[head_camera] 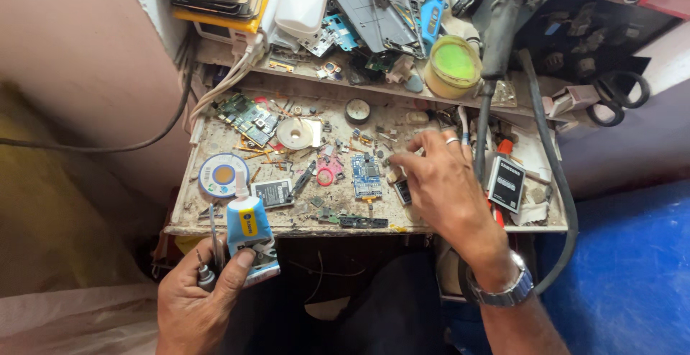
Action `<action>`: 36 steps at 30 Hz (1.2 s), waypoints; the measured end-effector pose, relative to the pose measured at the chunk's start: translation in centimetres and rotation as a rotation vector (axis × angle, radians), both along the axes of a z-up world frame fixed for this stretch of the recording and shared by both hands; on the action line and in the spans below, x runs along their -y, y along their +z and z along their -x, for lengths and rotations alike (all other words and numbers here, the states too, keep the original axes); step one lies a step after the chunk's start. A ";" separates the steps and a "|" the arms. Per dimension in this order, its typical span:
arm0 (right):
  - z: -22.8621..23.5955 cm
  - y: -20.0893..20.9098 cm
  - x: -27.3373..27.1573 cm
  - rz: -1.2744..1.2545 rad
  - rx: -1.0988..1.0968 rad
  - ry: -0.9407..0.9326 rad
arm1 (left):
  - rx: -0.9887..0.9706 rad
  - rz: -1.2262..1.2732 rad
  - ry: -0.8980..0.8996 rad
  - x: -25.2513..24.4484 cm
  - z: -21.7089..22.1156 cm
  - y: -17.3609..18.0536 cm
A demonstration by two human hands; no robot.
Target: The person disassembles and sorts various mobile phone components on a workbench, handling a battery, small circuit boards, and screws by hand and with a screwdriver.
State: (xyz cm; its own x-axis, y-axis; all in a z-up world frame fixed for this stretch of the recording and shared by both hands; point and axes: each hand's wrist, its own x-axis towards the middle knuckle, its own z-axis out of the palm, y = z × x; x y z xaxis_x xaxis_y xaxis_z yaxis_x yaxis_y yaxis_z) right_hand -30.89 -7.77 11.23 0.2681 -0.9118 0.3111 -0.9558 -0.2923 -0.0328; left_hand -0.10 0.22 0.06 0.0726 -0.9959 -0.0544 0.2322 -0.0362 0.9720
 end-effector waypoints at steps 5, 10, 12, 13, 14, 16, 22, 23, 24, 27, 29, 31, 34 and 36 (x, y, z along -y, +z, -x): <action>1.1 0.2 -0.2 0.026 0.050 -0.041 | -0.070 -0.012 0.003 0.0 -0.1 0.2; 3.2 2.2 -1.9 -0.054 0.059 0.073 | -0.040 -0.001 0.008 0.1 -0.3 0.1; 3.0 2.1 -2.4 -0.120 0.010 0.089 | -0.020 0.000 0.010 0.1 -0.4 0.0; 2.9 2.1 -2.5 -0.153 -0.015 0.096 | 0.001 -0.005 0.011 0.1 -0.4 -0.1; 2.8 2.0 -2.6 -0.172 -0.007 0.065 | 0.021 -0.010 0.006 0.2 -0.3 -0.2; 2.4 2.0 -2.5 -0.206 0.011 0.008 | 0.018 0.009 -0.006 0.2 0.0 -0.1; 1.9 1.8 -2.2 -0.256 0.105 0.078 | 0.021 -0.001 0.007 0.2 0.0 0.3; 2.2 1.8 -2.3 -0.191 0.114 0.094 | 0.027 0.003 0.014 0.2 -0.1 0.3; 2.5 1.9 -2.2 -0.124 0.122 0.110 | 0.026 0.011 0.007 0.2 -0.1 0.2; 3.4 2.6 -2.0 -0.045 0.140 -0.045 | 0.033 0.027 -0.005 0.2 -0.3 -0.1; 3.5 3.0 -1.7 -0.041 0.119 -0.188 | 0.047 0.031 -0.015 0.3 -0.1 -0.1; 3.0 3.2 -1.4 -0.047 0.068 -0.298 | 0.038 0.015 -0.021 0.2 0.1 0.2; 1.5 3.7 -1.6 -0.210 -0.141 -0.484 | 0.038 0.018 -0.025 0.3 0.4 0.7; 0.6 3.8 -2.1 -0.255 -0.198 -0.518 | 0.050 0.024 -0.023 0.3 0.3 0.8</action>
